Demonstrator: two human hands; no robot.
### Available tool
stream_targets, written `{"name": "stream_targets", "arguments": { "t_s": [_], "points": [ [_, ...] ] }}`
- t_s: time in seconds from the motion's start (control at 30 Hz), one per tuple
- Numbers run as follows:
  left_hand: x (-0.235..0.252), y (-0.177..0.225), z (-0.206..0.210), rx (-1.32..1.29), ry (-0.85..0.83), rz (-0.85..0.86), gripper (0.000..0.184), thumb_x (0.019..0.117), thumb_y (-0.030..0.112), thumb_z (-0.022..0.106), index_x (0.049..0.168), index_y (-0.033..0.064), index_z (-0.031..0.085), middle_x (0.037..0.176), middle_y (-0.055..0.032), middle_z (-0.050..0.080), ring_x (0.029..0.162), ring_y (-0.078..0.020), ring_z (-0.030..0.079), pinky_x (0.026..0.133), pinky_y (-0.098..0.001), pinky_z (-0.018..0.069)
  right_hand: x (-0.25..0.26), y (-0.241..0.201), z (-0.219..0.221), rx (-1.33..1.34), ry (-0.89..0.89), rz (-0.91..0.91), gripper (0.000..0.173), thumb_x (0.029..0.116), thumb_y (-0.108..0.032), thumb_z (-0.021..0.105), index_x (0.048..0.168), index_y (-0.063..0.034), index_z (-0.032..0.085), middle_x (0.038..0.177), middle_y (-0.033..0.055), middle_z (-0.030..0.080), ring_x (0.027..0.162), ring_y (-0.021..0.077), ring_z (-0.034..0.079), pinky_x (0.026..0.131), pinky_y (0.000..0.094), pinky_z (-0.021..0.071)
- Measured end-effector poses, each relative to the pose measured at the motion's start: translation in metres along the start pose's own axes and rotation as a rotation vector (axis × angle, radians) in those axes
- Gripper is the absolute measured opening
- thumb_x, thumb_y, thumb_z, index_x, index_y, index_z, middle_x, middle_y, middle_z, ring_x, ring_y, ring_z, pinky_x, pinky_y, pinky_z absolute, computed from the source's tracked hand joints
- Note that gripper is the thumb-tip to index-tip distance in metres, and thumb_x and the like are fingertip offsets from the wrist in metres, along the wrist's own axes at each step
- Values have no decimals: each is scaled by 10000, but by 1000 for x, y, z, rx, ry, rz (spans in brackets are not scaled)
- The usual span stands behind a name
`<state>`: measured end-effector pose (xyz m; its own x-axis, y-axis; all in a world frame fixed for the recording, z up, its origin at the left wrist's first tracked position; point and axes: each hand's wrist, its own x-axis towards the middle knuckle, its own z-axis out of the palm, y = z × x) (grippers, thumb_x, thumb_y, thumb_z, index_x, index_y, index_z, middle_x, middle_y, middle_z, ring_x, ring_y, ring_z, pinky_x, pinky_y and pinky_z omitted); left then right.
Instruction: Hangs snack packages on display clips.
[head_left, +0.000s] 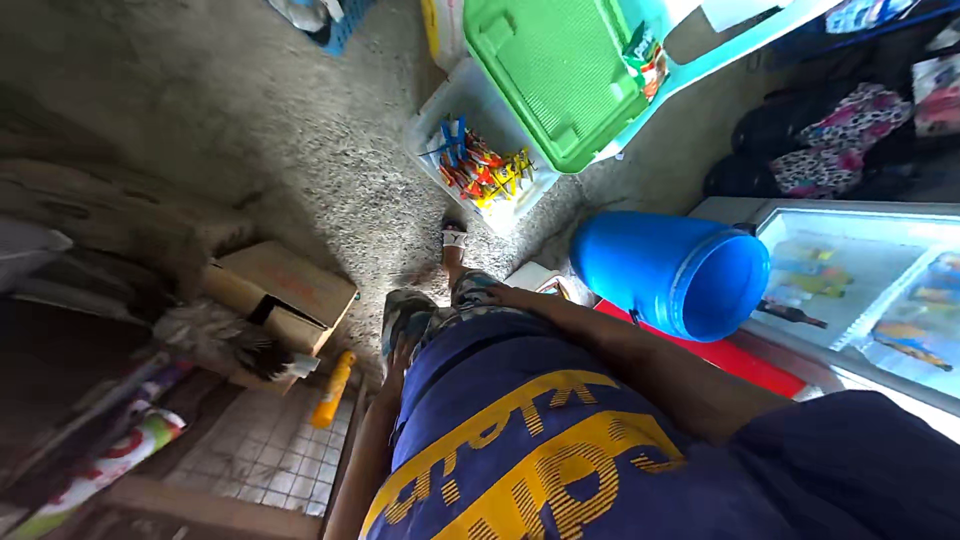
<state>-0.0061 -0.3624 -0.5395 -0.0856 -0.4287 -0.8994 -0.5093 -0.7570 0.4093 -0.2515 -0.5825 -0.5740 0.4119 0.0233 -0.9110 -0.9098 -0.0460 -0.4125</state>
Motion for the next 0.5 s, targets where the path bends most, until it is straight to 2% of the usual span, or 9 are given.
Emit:
{"name": "stream_targets", "arguments": {
  "t_s": [0.03, 0.07, 0.1, 0.13, 0.2, 0.27, 0.33, 0.37, 0.5],
  "points": [
    [3, 7, -1, -82, 191, 76, 475, 1087, 138, 404, 1540, -2, 423, 1623, -262, 331, 1526, -447, 259, 1244, -582, 137, 7, 5, -2, 18, -2, -23, 549, 1104, -294, 469, 1555, 10, 392, 1598, 275, 369, 1481, 436, 364, 1211, 574, 277],
    [5, 17, -7, -149, 324, 131, 451, 1078, 142, 417, 1486, -37, 489, 1559, -297, 416, 1477, -472, 347, 1228, -592, 185, 13, 8, -4, 51, 10, -50, 533, 1102, -286, 474, 1527, 32, 427, 1558, 290, 422, 1456, 438, 402, 1208, 571, 288],
    [-2, 46, -39, -202, 212, 57, 458, 1109, 143, 384, 1522, -51, 419, 1589, -280, 379, 1503, -418, 325, 1249, -525, 186, 18, 10, -5, 100, 38, -76, 501, 1094, -274, 493, 1473, 53, 489, 1482, 304, 502, 1397, 441, 474, 1182, 578, 327],
    [-7, 79, -71, -289, 120, -46, 457, 1121, 137, 366, 1528, -71, 380, 1584, -267, 389, 1493, -361, 354, 1239, -448, 238, 21, 8, -8, 150, 62, -78, 464, 1089, -267, 502, 1419, 57, 544, 1407, 303, 565, 1334, 439, 532, 1146, 593, 362],
    [2, 111, -110, -469, 46, -182, 433, 1120, 113, 358, 1496, -97, 399, 1545, -256, 442, 1441, -290, 429, 1194, -368, 318, 20, -4, -25, 221, 63, -19, 444, 1093, -271, 477, 1414, 23, 567, 1398, 288, 581, 1334, 432, 536, 1148, 608, 356],
    [28, 82, -125, -475, -55, -108, 434, 1122, 106, 344, 1510, -83, 382, 1536, -242, 449, 1407, -257, 458, 1173, -363, 356, 12, -19, -48, 284, 75, 48, 444, 1104, -279, 453, 1461, -30, 547, 1436, 270, 562, 1362, 424, 515, 1157, 602, 344],
    [72, 29, -134, -326, -81, 107, 452, 1086, 97, 387, 1494, -96, 405, 1472, -296, 493, 1339, -323, 524, 1122, -424, 427, 18, -19, -70, 382, 218, 99, 467, 1096, -307, 480, 1462, -23, 537, 1453, 252, 557, 1369, 407, 519, 1161, 586, 363],
    [86, 20, -144, -245, -96, 136, 458, 1074, 97, 415, 1490, -96, 415, 1449, -312, 508, 1318, -354, 540, 1110, -453, 437, 22, -16, -90, 425, 306, 129, 485, 1098, -312, 481, 1482, -17, 510, 1482, 240, 537, 1385, 398, 508, 1169, 574, 362],
    [93, 30, -184, -26, -112, -160, 465, 1114, 218, 422, 1508, -28, 442, 1464, -313, 505, 1366, -437, 503, 1150, -556, 379, 33, 14, -164, 536, 670, 216, 534, 1076, -255, 529, 1529, 4, 418, 1487, 269, 510, 1309, 421, 560, 1104, 565, 435]
  ]
}}
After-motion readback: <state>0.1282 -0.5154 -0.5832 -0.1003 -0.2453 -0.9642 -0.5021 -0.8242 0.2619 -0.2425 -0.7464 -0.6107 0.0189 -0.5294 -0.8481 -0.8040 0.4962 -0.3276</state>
